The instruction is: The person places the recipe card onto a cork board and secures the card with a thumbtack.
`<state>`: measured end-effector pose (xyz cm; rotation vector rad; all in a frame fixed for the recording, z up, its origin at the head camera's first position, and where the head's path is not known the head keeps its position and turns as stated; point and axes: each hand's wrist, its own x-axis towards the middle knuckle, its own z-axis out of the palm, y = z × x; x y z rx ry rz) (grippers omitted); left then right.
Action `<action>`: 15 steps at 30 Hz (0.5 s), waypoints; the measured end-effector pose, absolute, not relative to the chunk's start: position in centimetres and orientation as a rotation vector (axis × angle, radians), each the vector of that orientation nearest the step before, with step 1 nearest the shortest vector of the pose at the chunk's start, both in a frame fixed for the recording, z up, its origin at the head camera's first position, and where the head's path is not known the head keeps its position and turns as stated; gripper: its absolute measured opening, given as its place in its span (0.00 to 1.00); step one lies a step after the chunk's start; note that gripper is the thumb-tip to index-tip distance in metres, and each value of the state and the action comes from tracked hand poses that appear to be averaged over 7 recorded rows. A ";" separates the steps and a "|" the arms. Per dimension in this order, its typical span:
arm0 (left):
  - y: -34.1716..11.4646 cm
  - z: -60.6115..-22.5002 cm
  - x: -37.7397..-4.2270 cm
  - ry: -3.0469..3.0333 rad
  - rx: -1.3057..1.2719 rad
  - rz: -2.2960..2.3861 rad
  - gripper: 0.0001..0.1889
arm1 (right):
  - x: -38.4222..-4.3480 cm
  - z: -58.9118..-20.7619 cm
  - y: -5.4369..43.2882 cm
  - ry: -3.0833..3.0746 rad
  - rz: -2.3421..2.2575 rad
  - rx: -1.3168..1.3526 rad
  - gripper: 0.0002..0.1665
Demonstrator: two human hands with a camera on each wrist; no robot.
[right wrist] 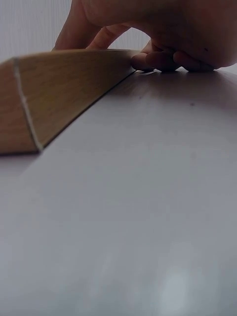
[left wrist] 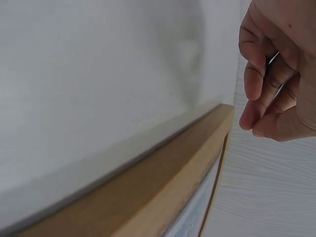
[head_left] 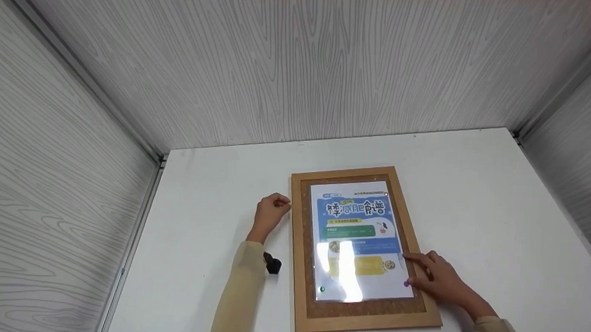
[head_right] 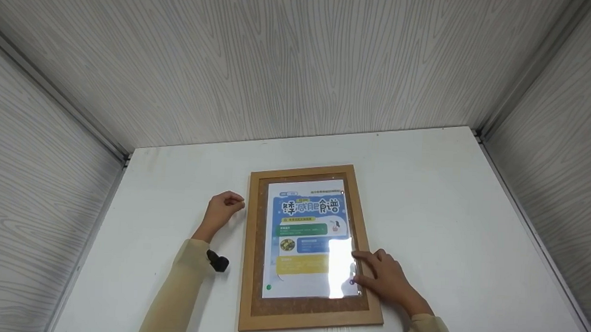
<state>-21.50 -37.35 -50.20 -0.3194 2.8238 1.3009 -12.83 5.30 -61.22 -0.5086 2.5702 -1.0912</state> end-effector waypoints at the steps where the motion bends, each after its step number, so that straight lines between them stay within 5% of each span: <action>1: -37.1 -50.0 -21.7 2.812 -0.317 1.316 0.05 | -12.8 -61.2 5.3 2.569 -1.098 -0.509 0.39; 15: -34.3 -49.8 -23.2 2.706 -0.295 1.474 0.07 | -12.8 -61.4 5.4 2.595 -1.108 -0.544 0.37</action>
